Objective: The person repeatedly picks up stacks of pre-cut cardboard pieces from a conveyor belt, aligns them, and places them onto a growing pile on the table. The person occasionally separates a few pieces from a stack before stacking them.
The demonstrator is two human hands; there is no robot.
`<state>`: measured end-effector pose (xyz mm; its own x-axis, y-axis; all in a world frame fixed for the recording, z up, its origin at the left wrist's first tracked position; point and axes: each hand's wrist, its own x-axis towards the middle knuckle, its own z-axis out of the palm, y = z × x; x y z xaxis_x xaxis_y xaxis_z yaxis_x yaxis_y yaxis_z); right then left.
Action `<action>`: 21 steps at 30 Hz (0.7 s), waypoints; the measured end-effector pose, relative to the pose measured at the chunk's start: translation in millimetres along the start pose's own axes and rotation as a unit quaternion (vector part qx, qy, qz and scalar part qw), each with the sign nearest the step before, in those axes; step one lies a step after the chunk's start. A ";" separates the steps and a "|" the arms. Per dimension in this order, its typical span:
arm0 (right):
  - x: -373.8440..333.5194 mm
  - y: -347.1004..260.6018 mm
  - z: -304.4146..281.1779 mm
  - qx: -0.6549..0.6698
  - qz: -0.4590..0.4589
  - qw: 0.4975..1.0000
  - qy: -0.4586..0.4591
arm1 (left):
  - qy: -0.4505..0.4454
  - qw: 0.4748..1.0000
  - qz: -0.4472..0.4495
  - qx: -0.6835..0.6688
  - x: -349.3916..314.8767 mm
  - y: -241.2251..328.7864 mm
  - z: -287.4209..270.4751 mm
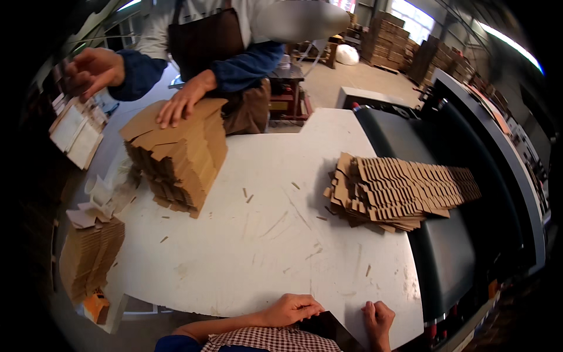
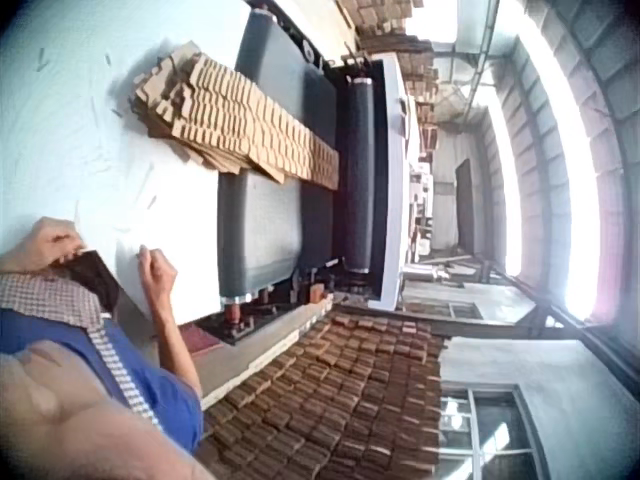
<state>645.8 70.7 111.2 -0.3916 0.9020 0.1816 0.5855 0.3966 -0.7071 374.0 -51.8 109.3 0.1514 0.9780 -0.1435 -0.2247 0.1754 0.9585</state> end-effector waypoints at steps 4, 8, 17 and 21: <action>1.9 2.9 -7.4 0.022 -0.014 1.000 0.008 | 0.100 0.992 -0.028 -0.077 10.8 28.8 -4.0; 3.3 14.8 -19.7 0.059 0.012 0.998 -0.025 | 0.226 0.972 0.068 -0.012 66.0 64.5 -41.1; 229.5 49.5 -132.0 -0.143 -0.034 0.973 0.180 | 0.218 0.962 -0.053 -0.154 270.5 79.1 -169.5; 319.0 67.1 -126.7 -0.240 -0.044 0.963 0.116 | 0.161 0.974 -0.038 -0.156 297.9 74.6 -178.8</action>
<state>650.0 406.6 208.3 -0.3182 0.8527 0.4143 0.8397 0.4563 -0.2943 230.3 272.8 94.0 -0.1186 0.9368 -0.3292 -0.5146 0.2256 0.8272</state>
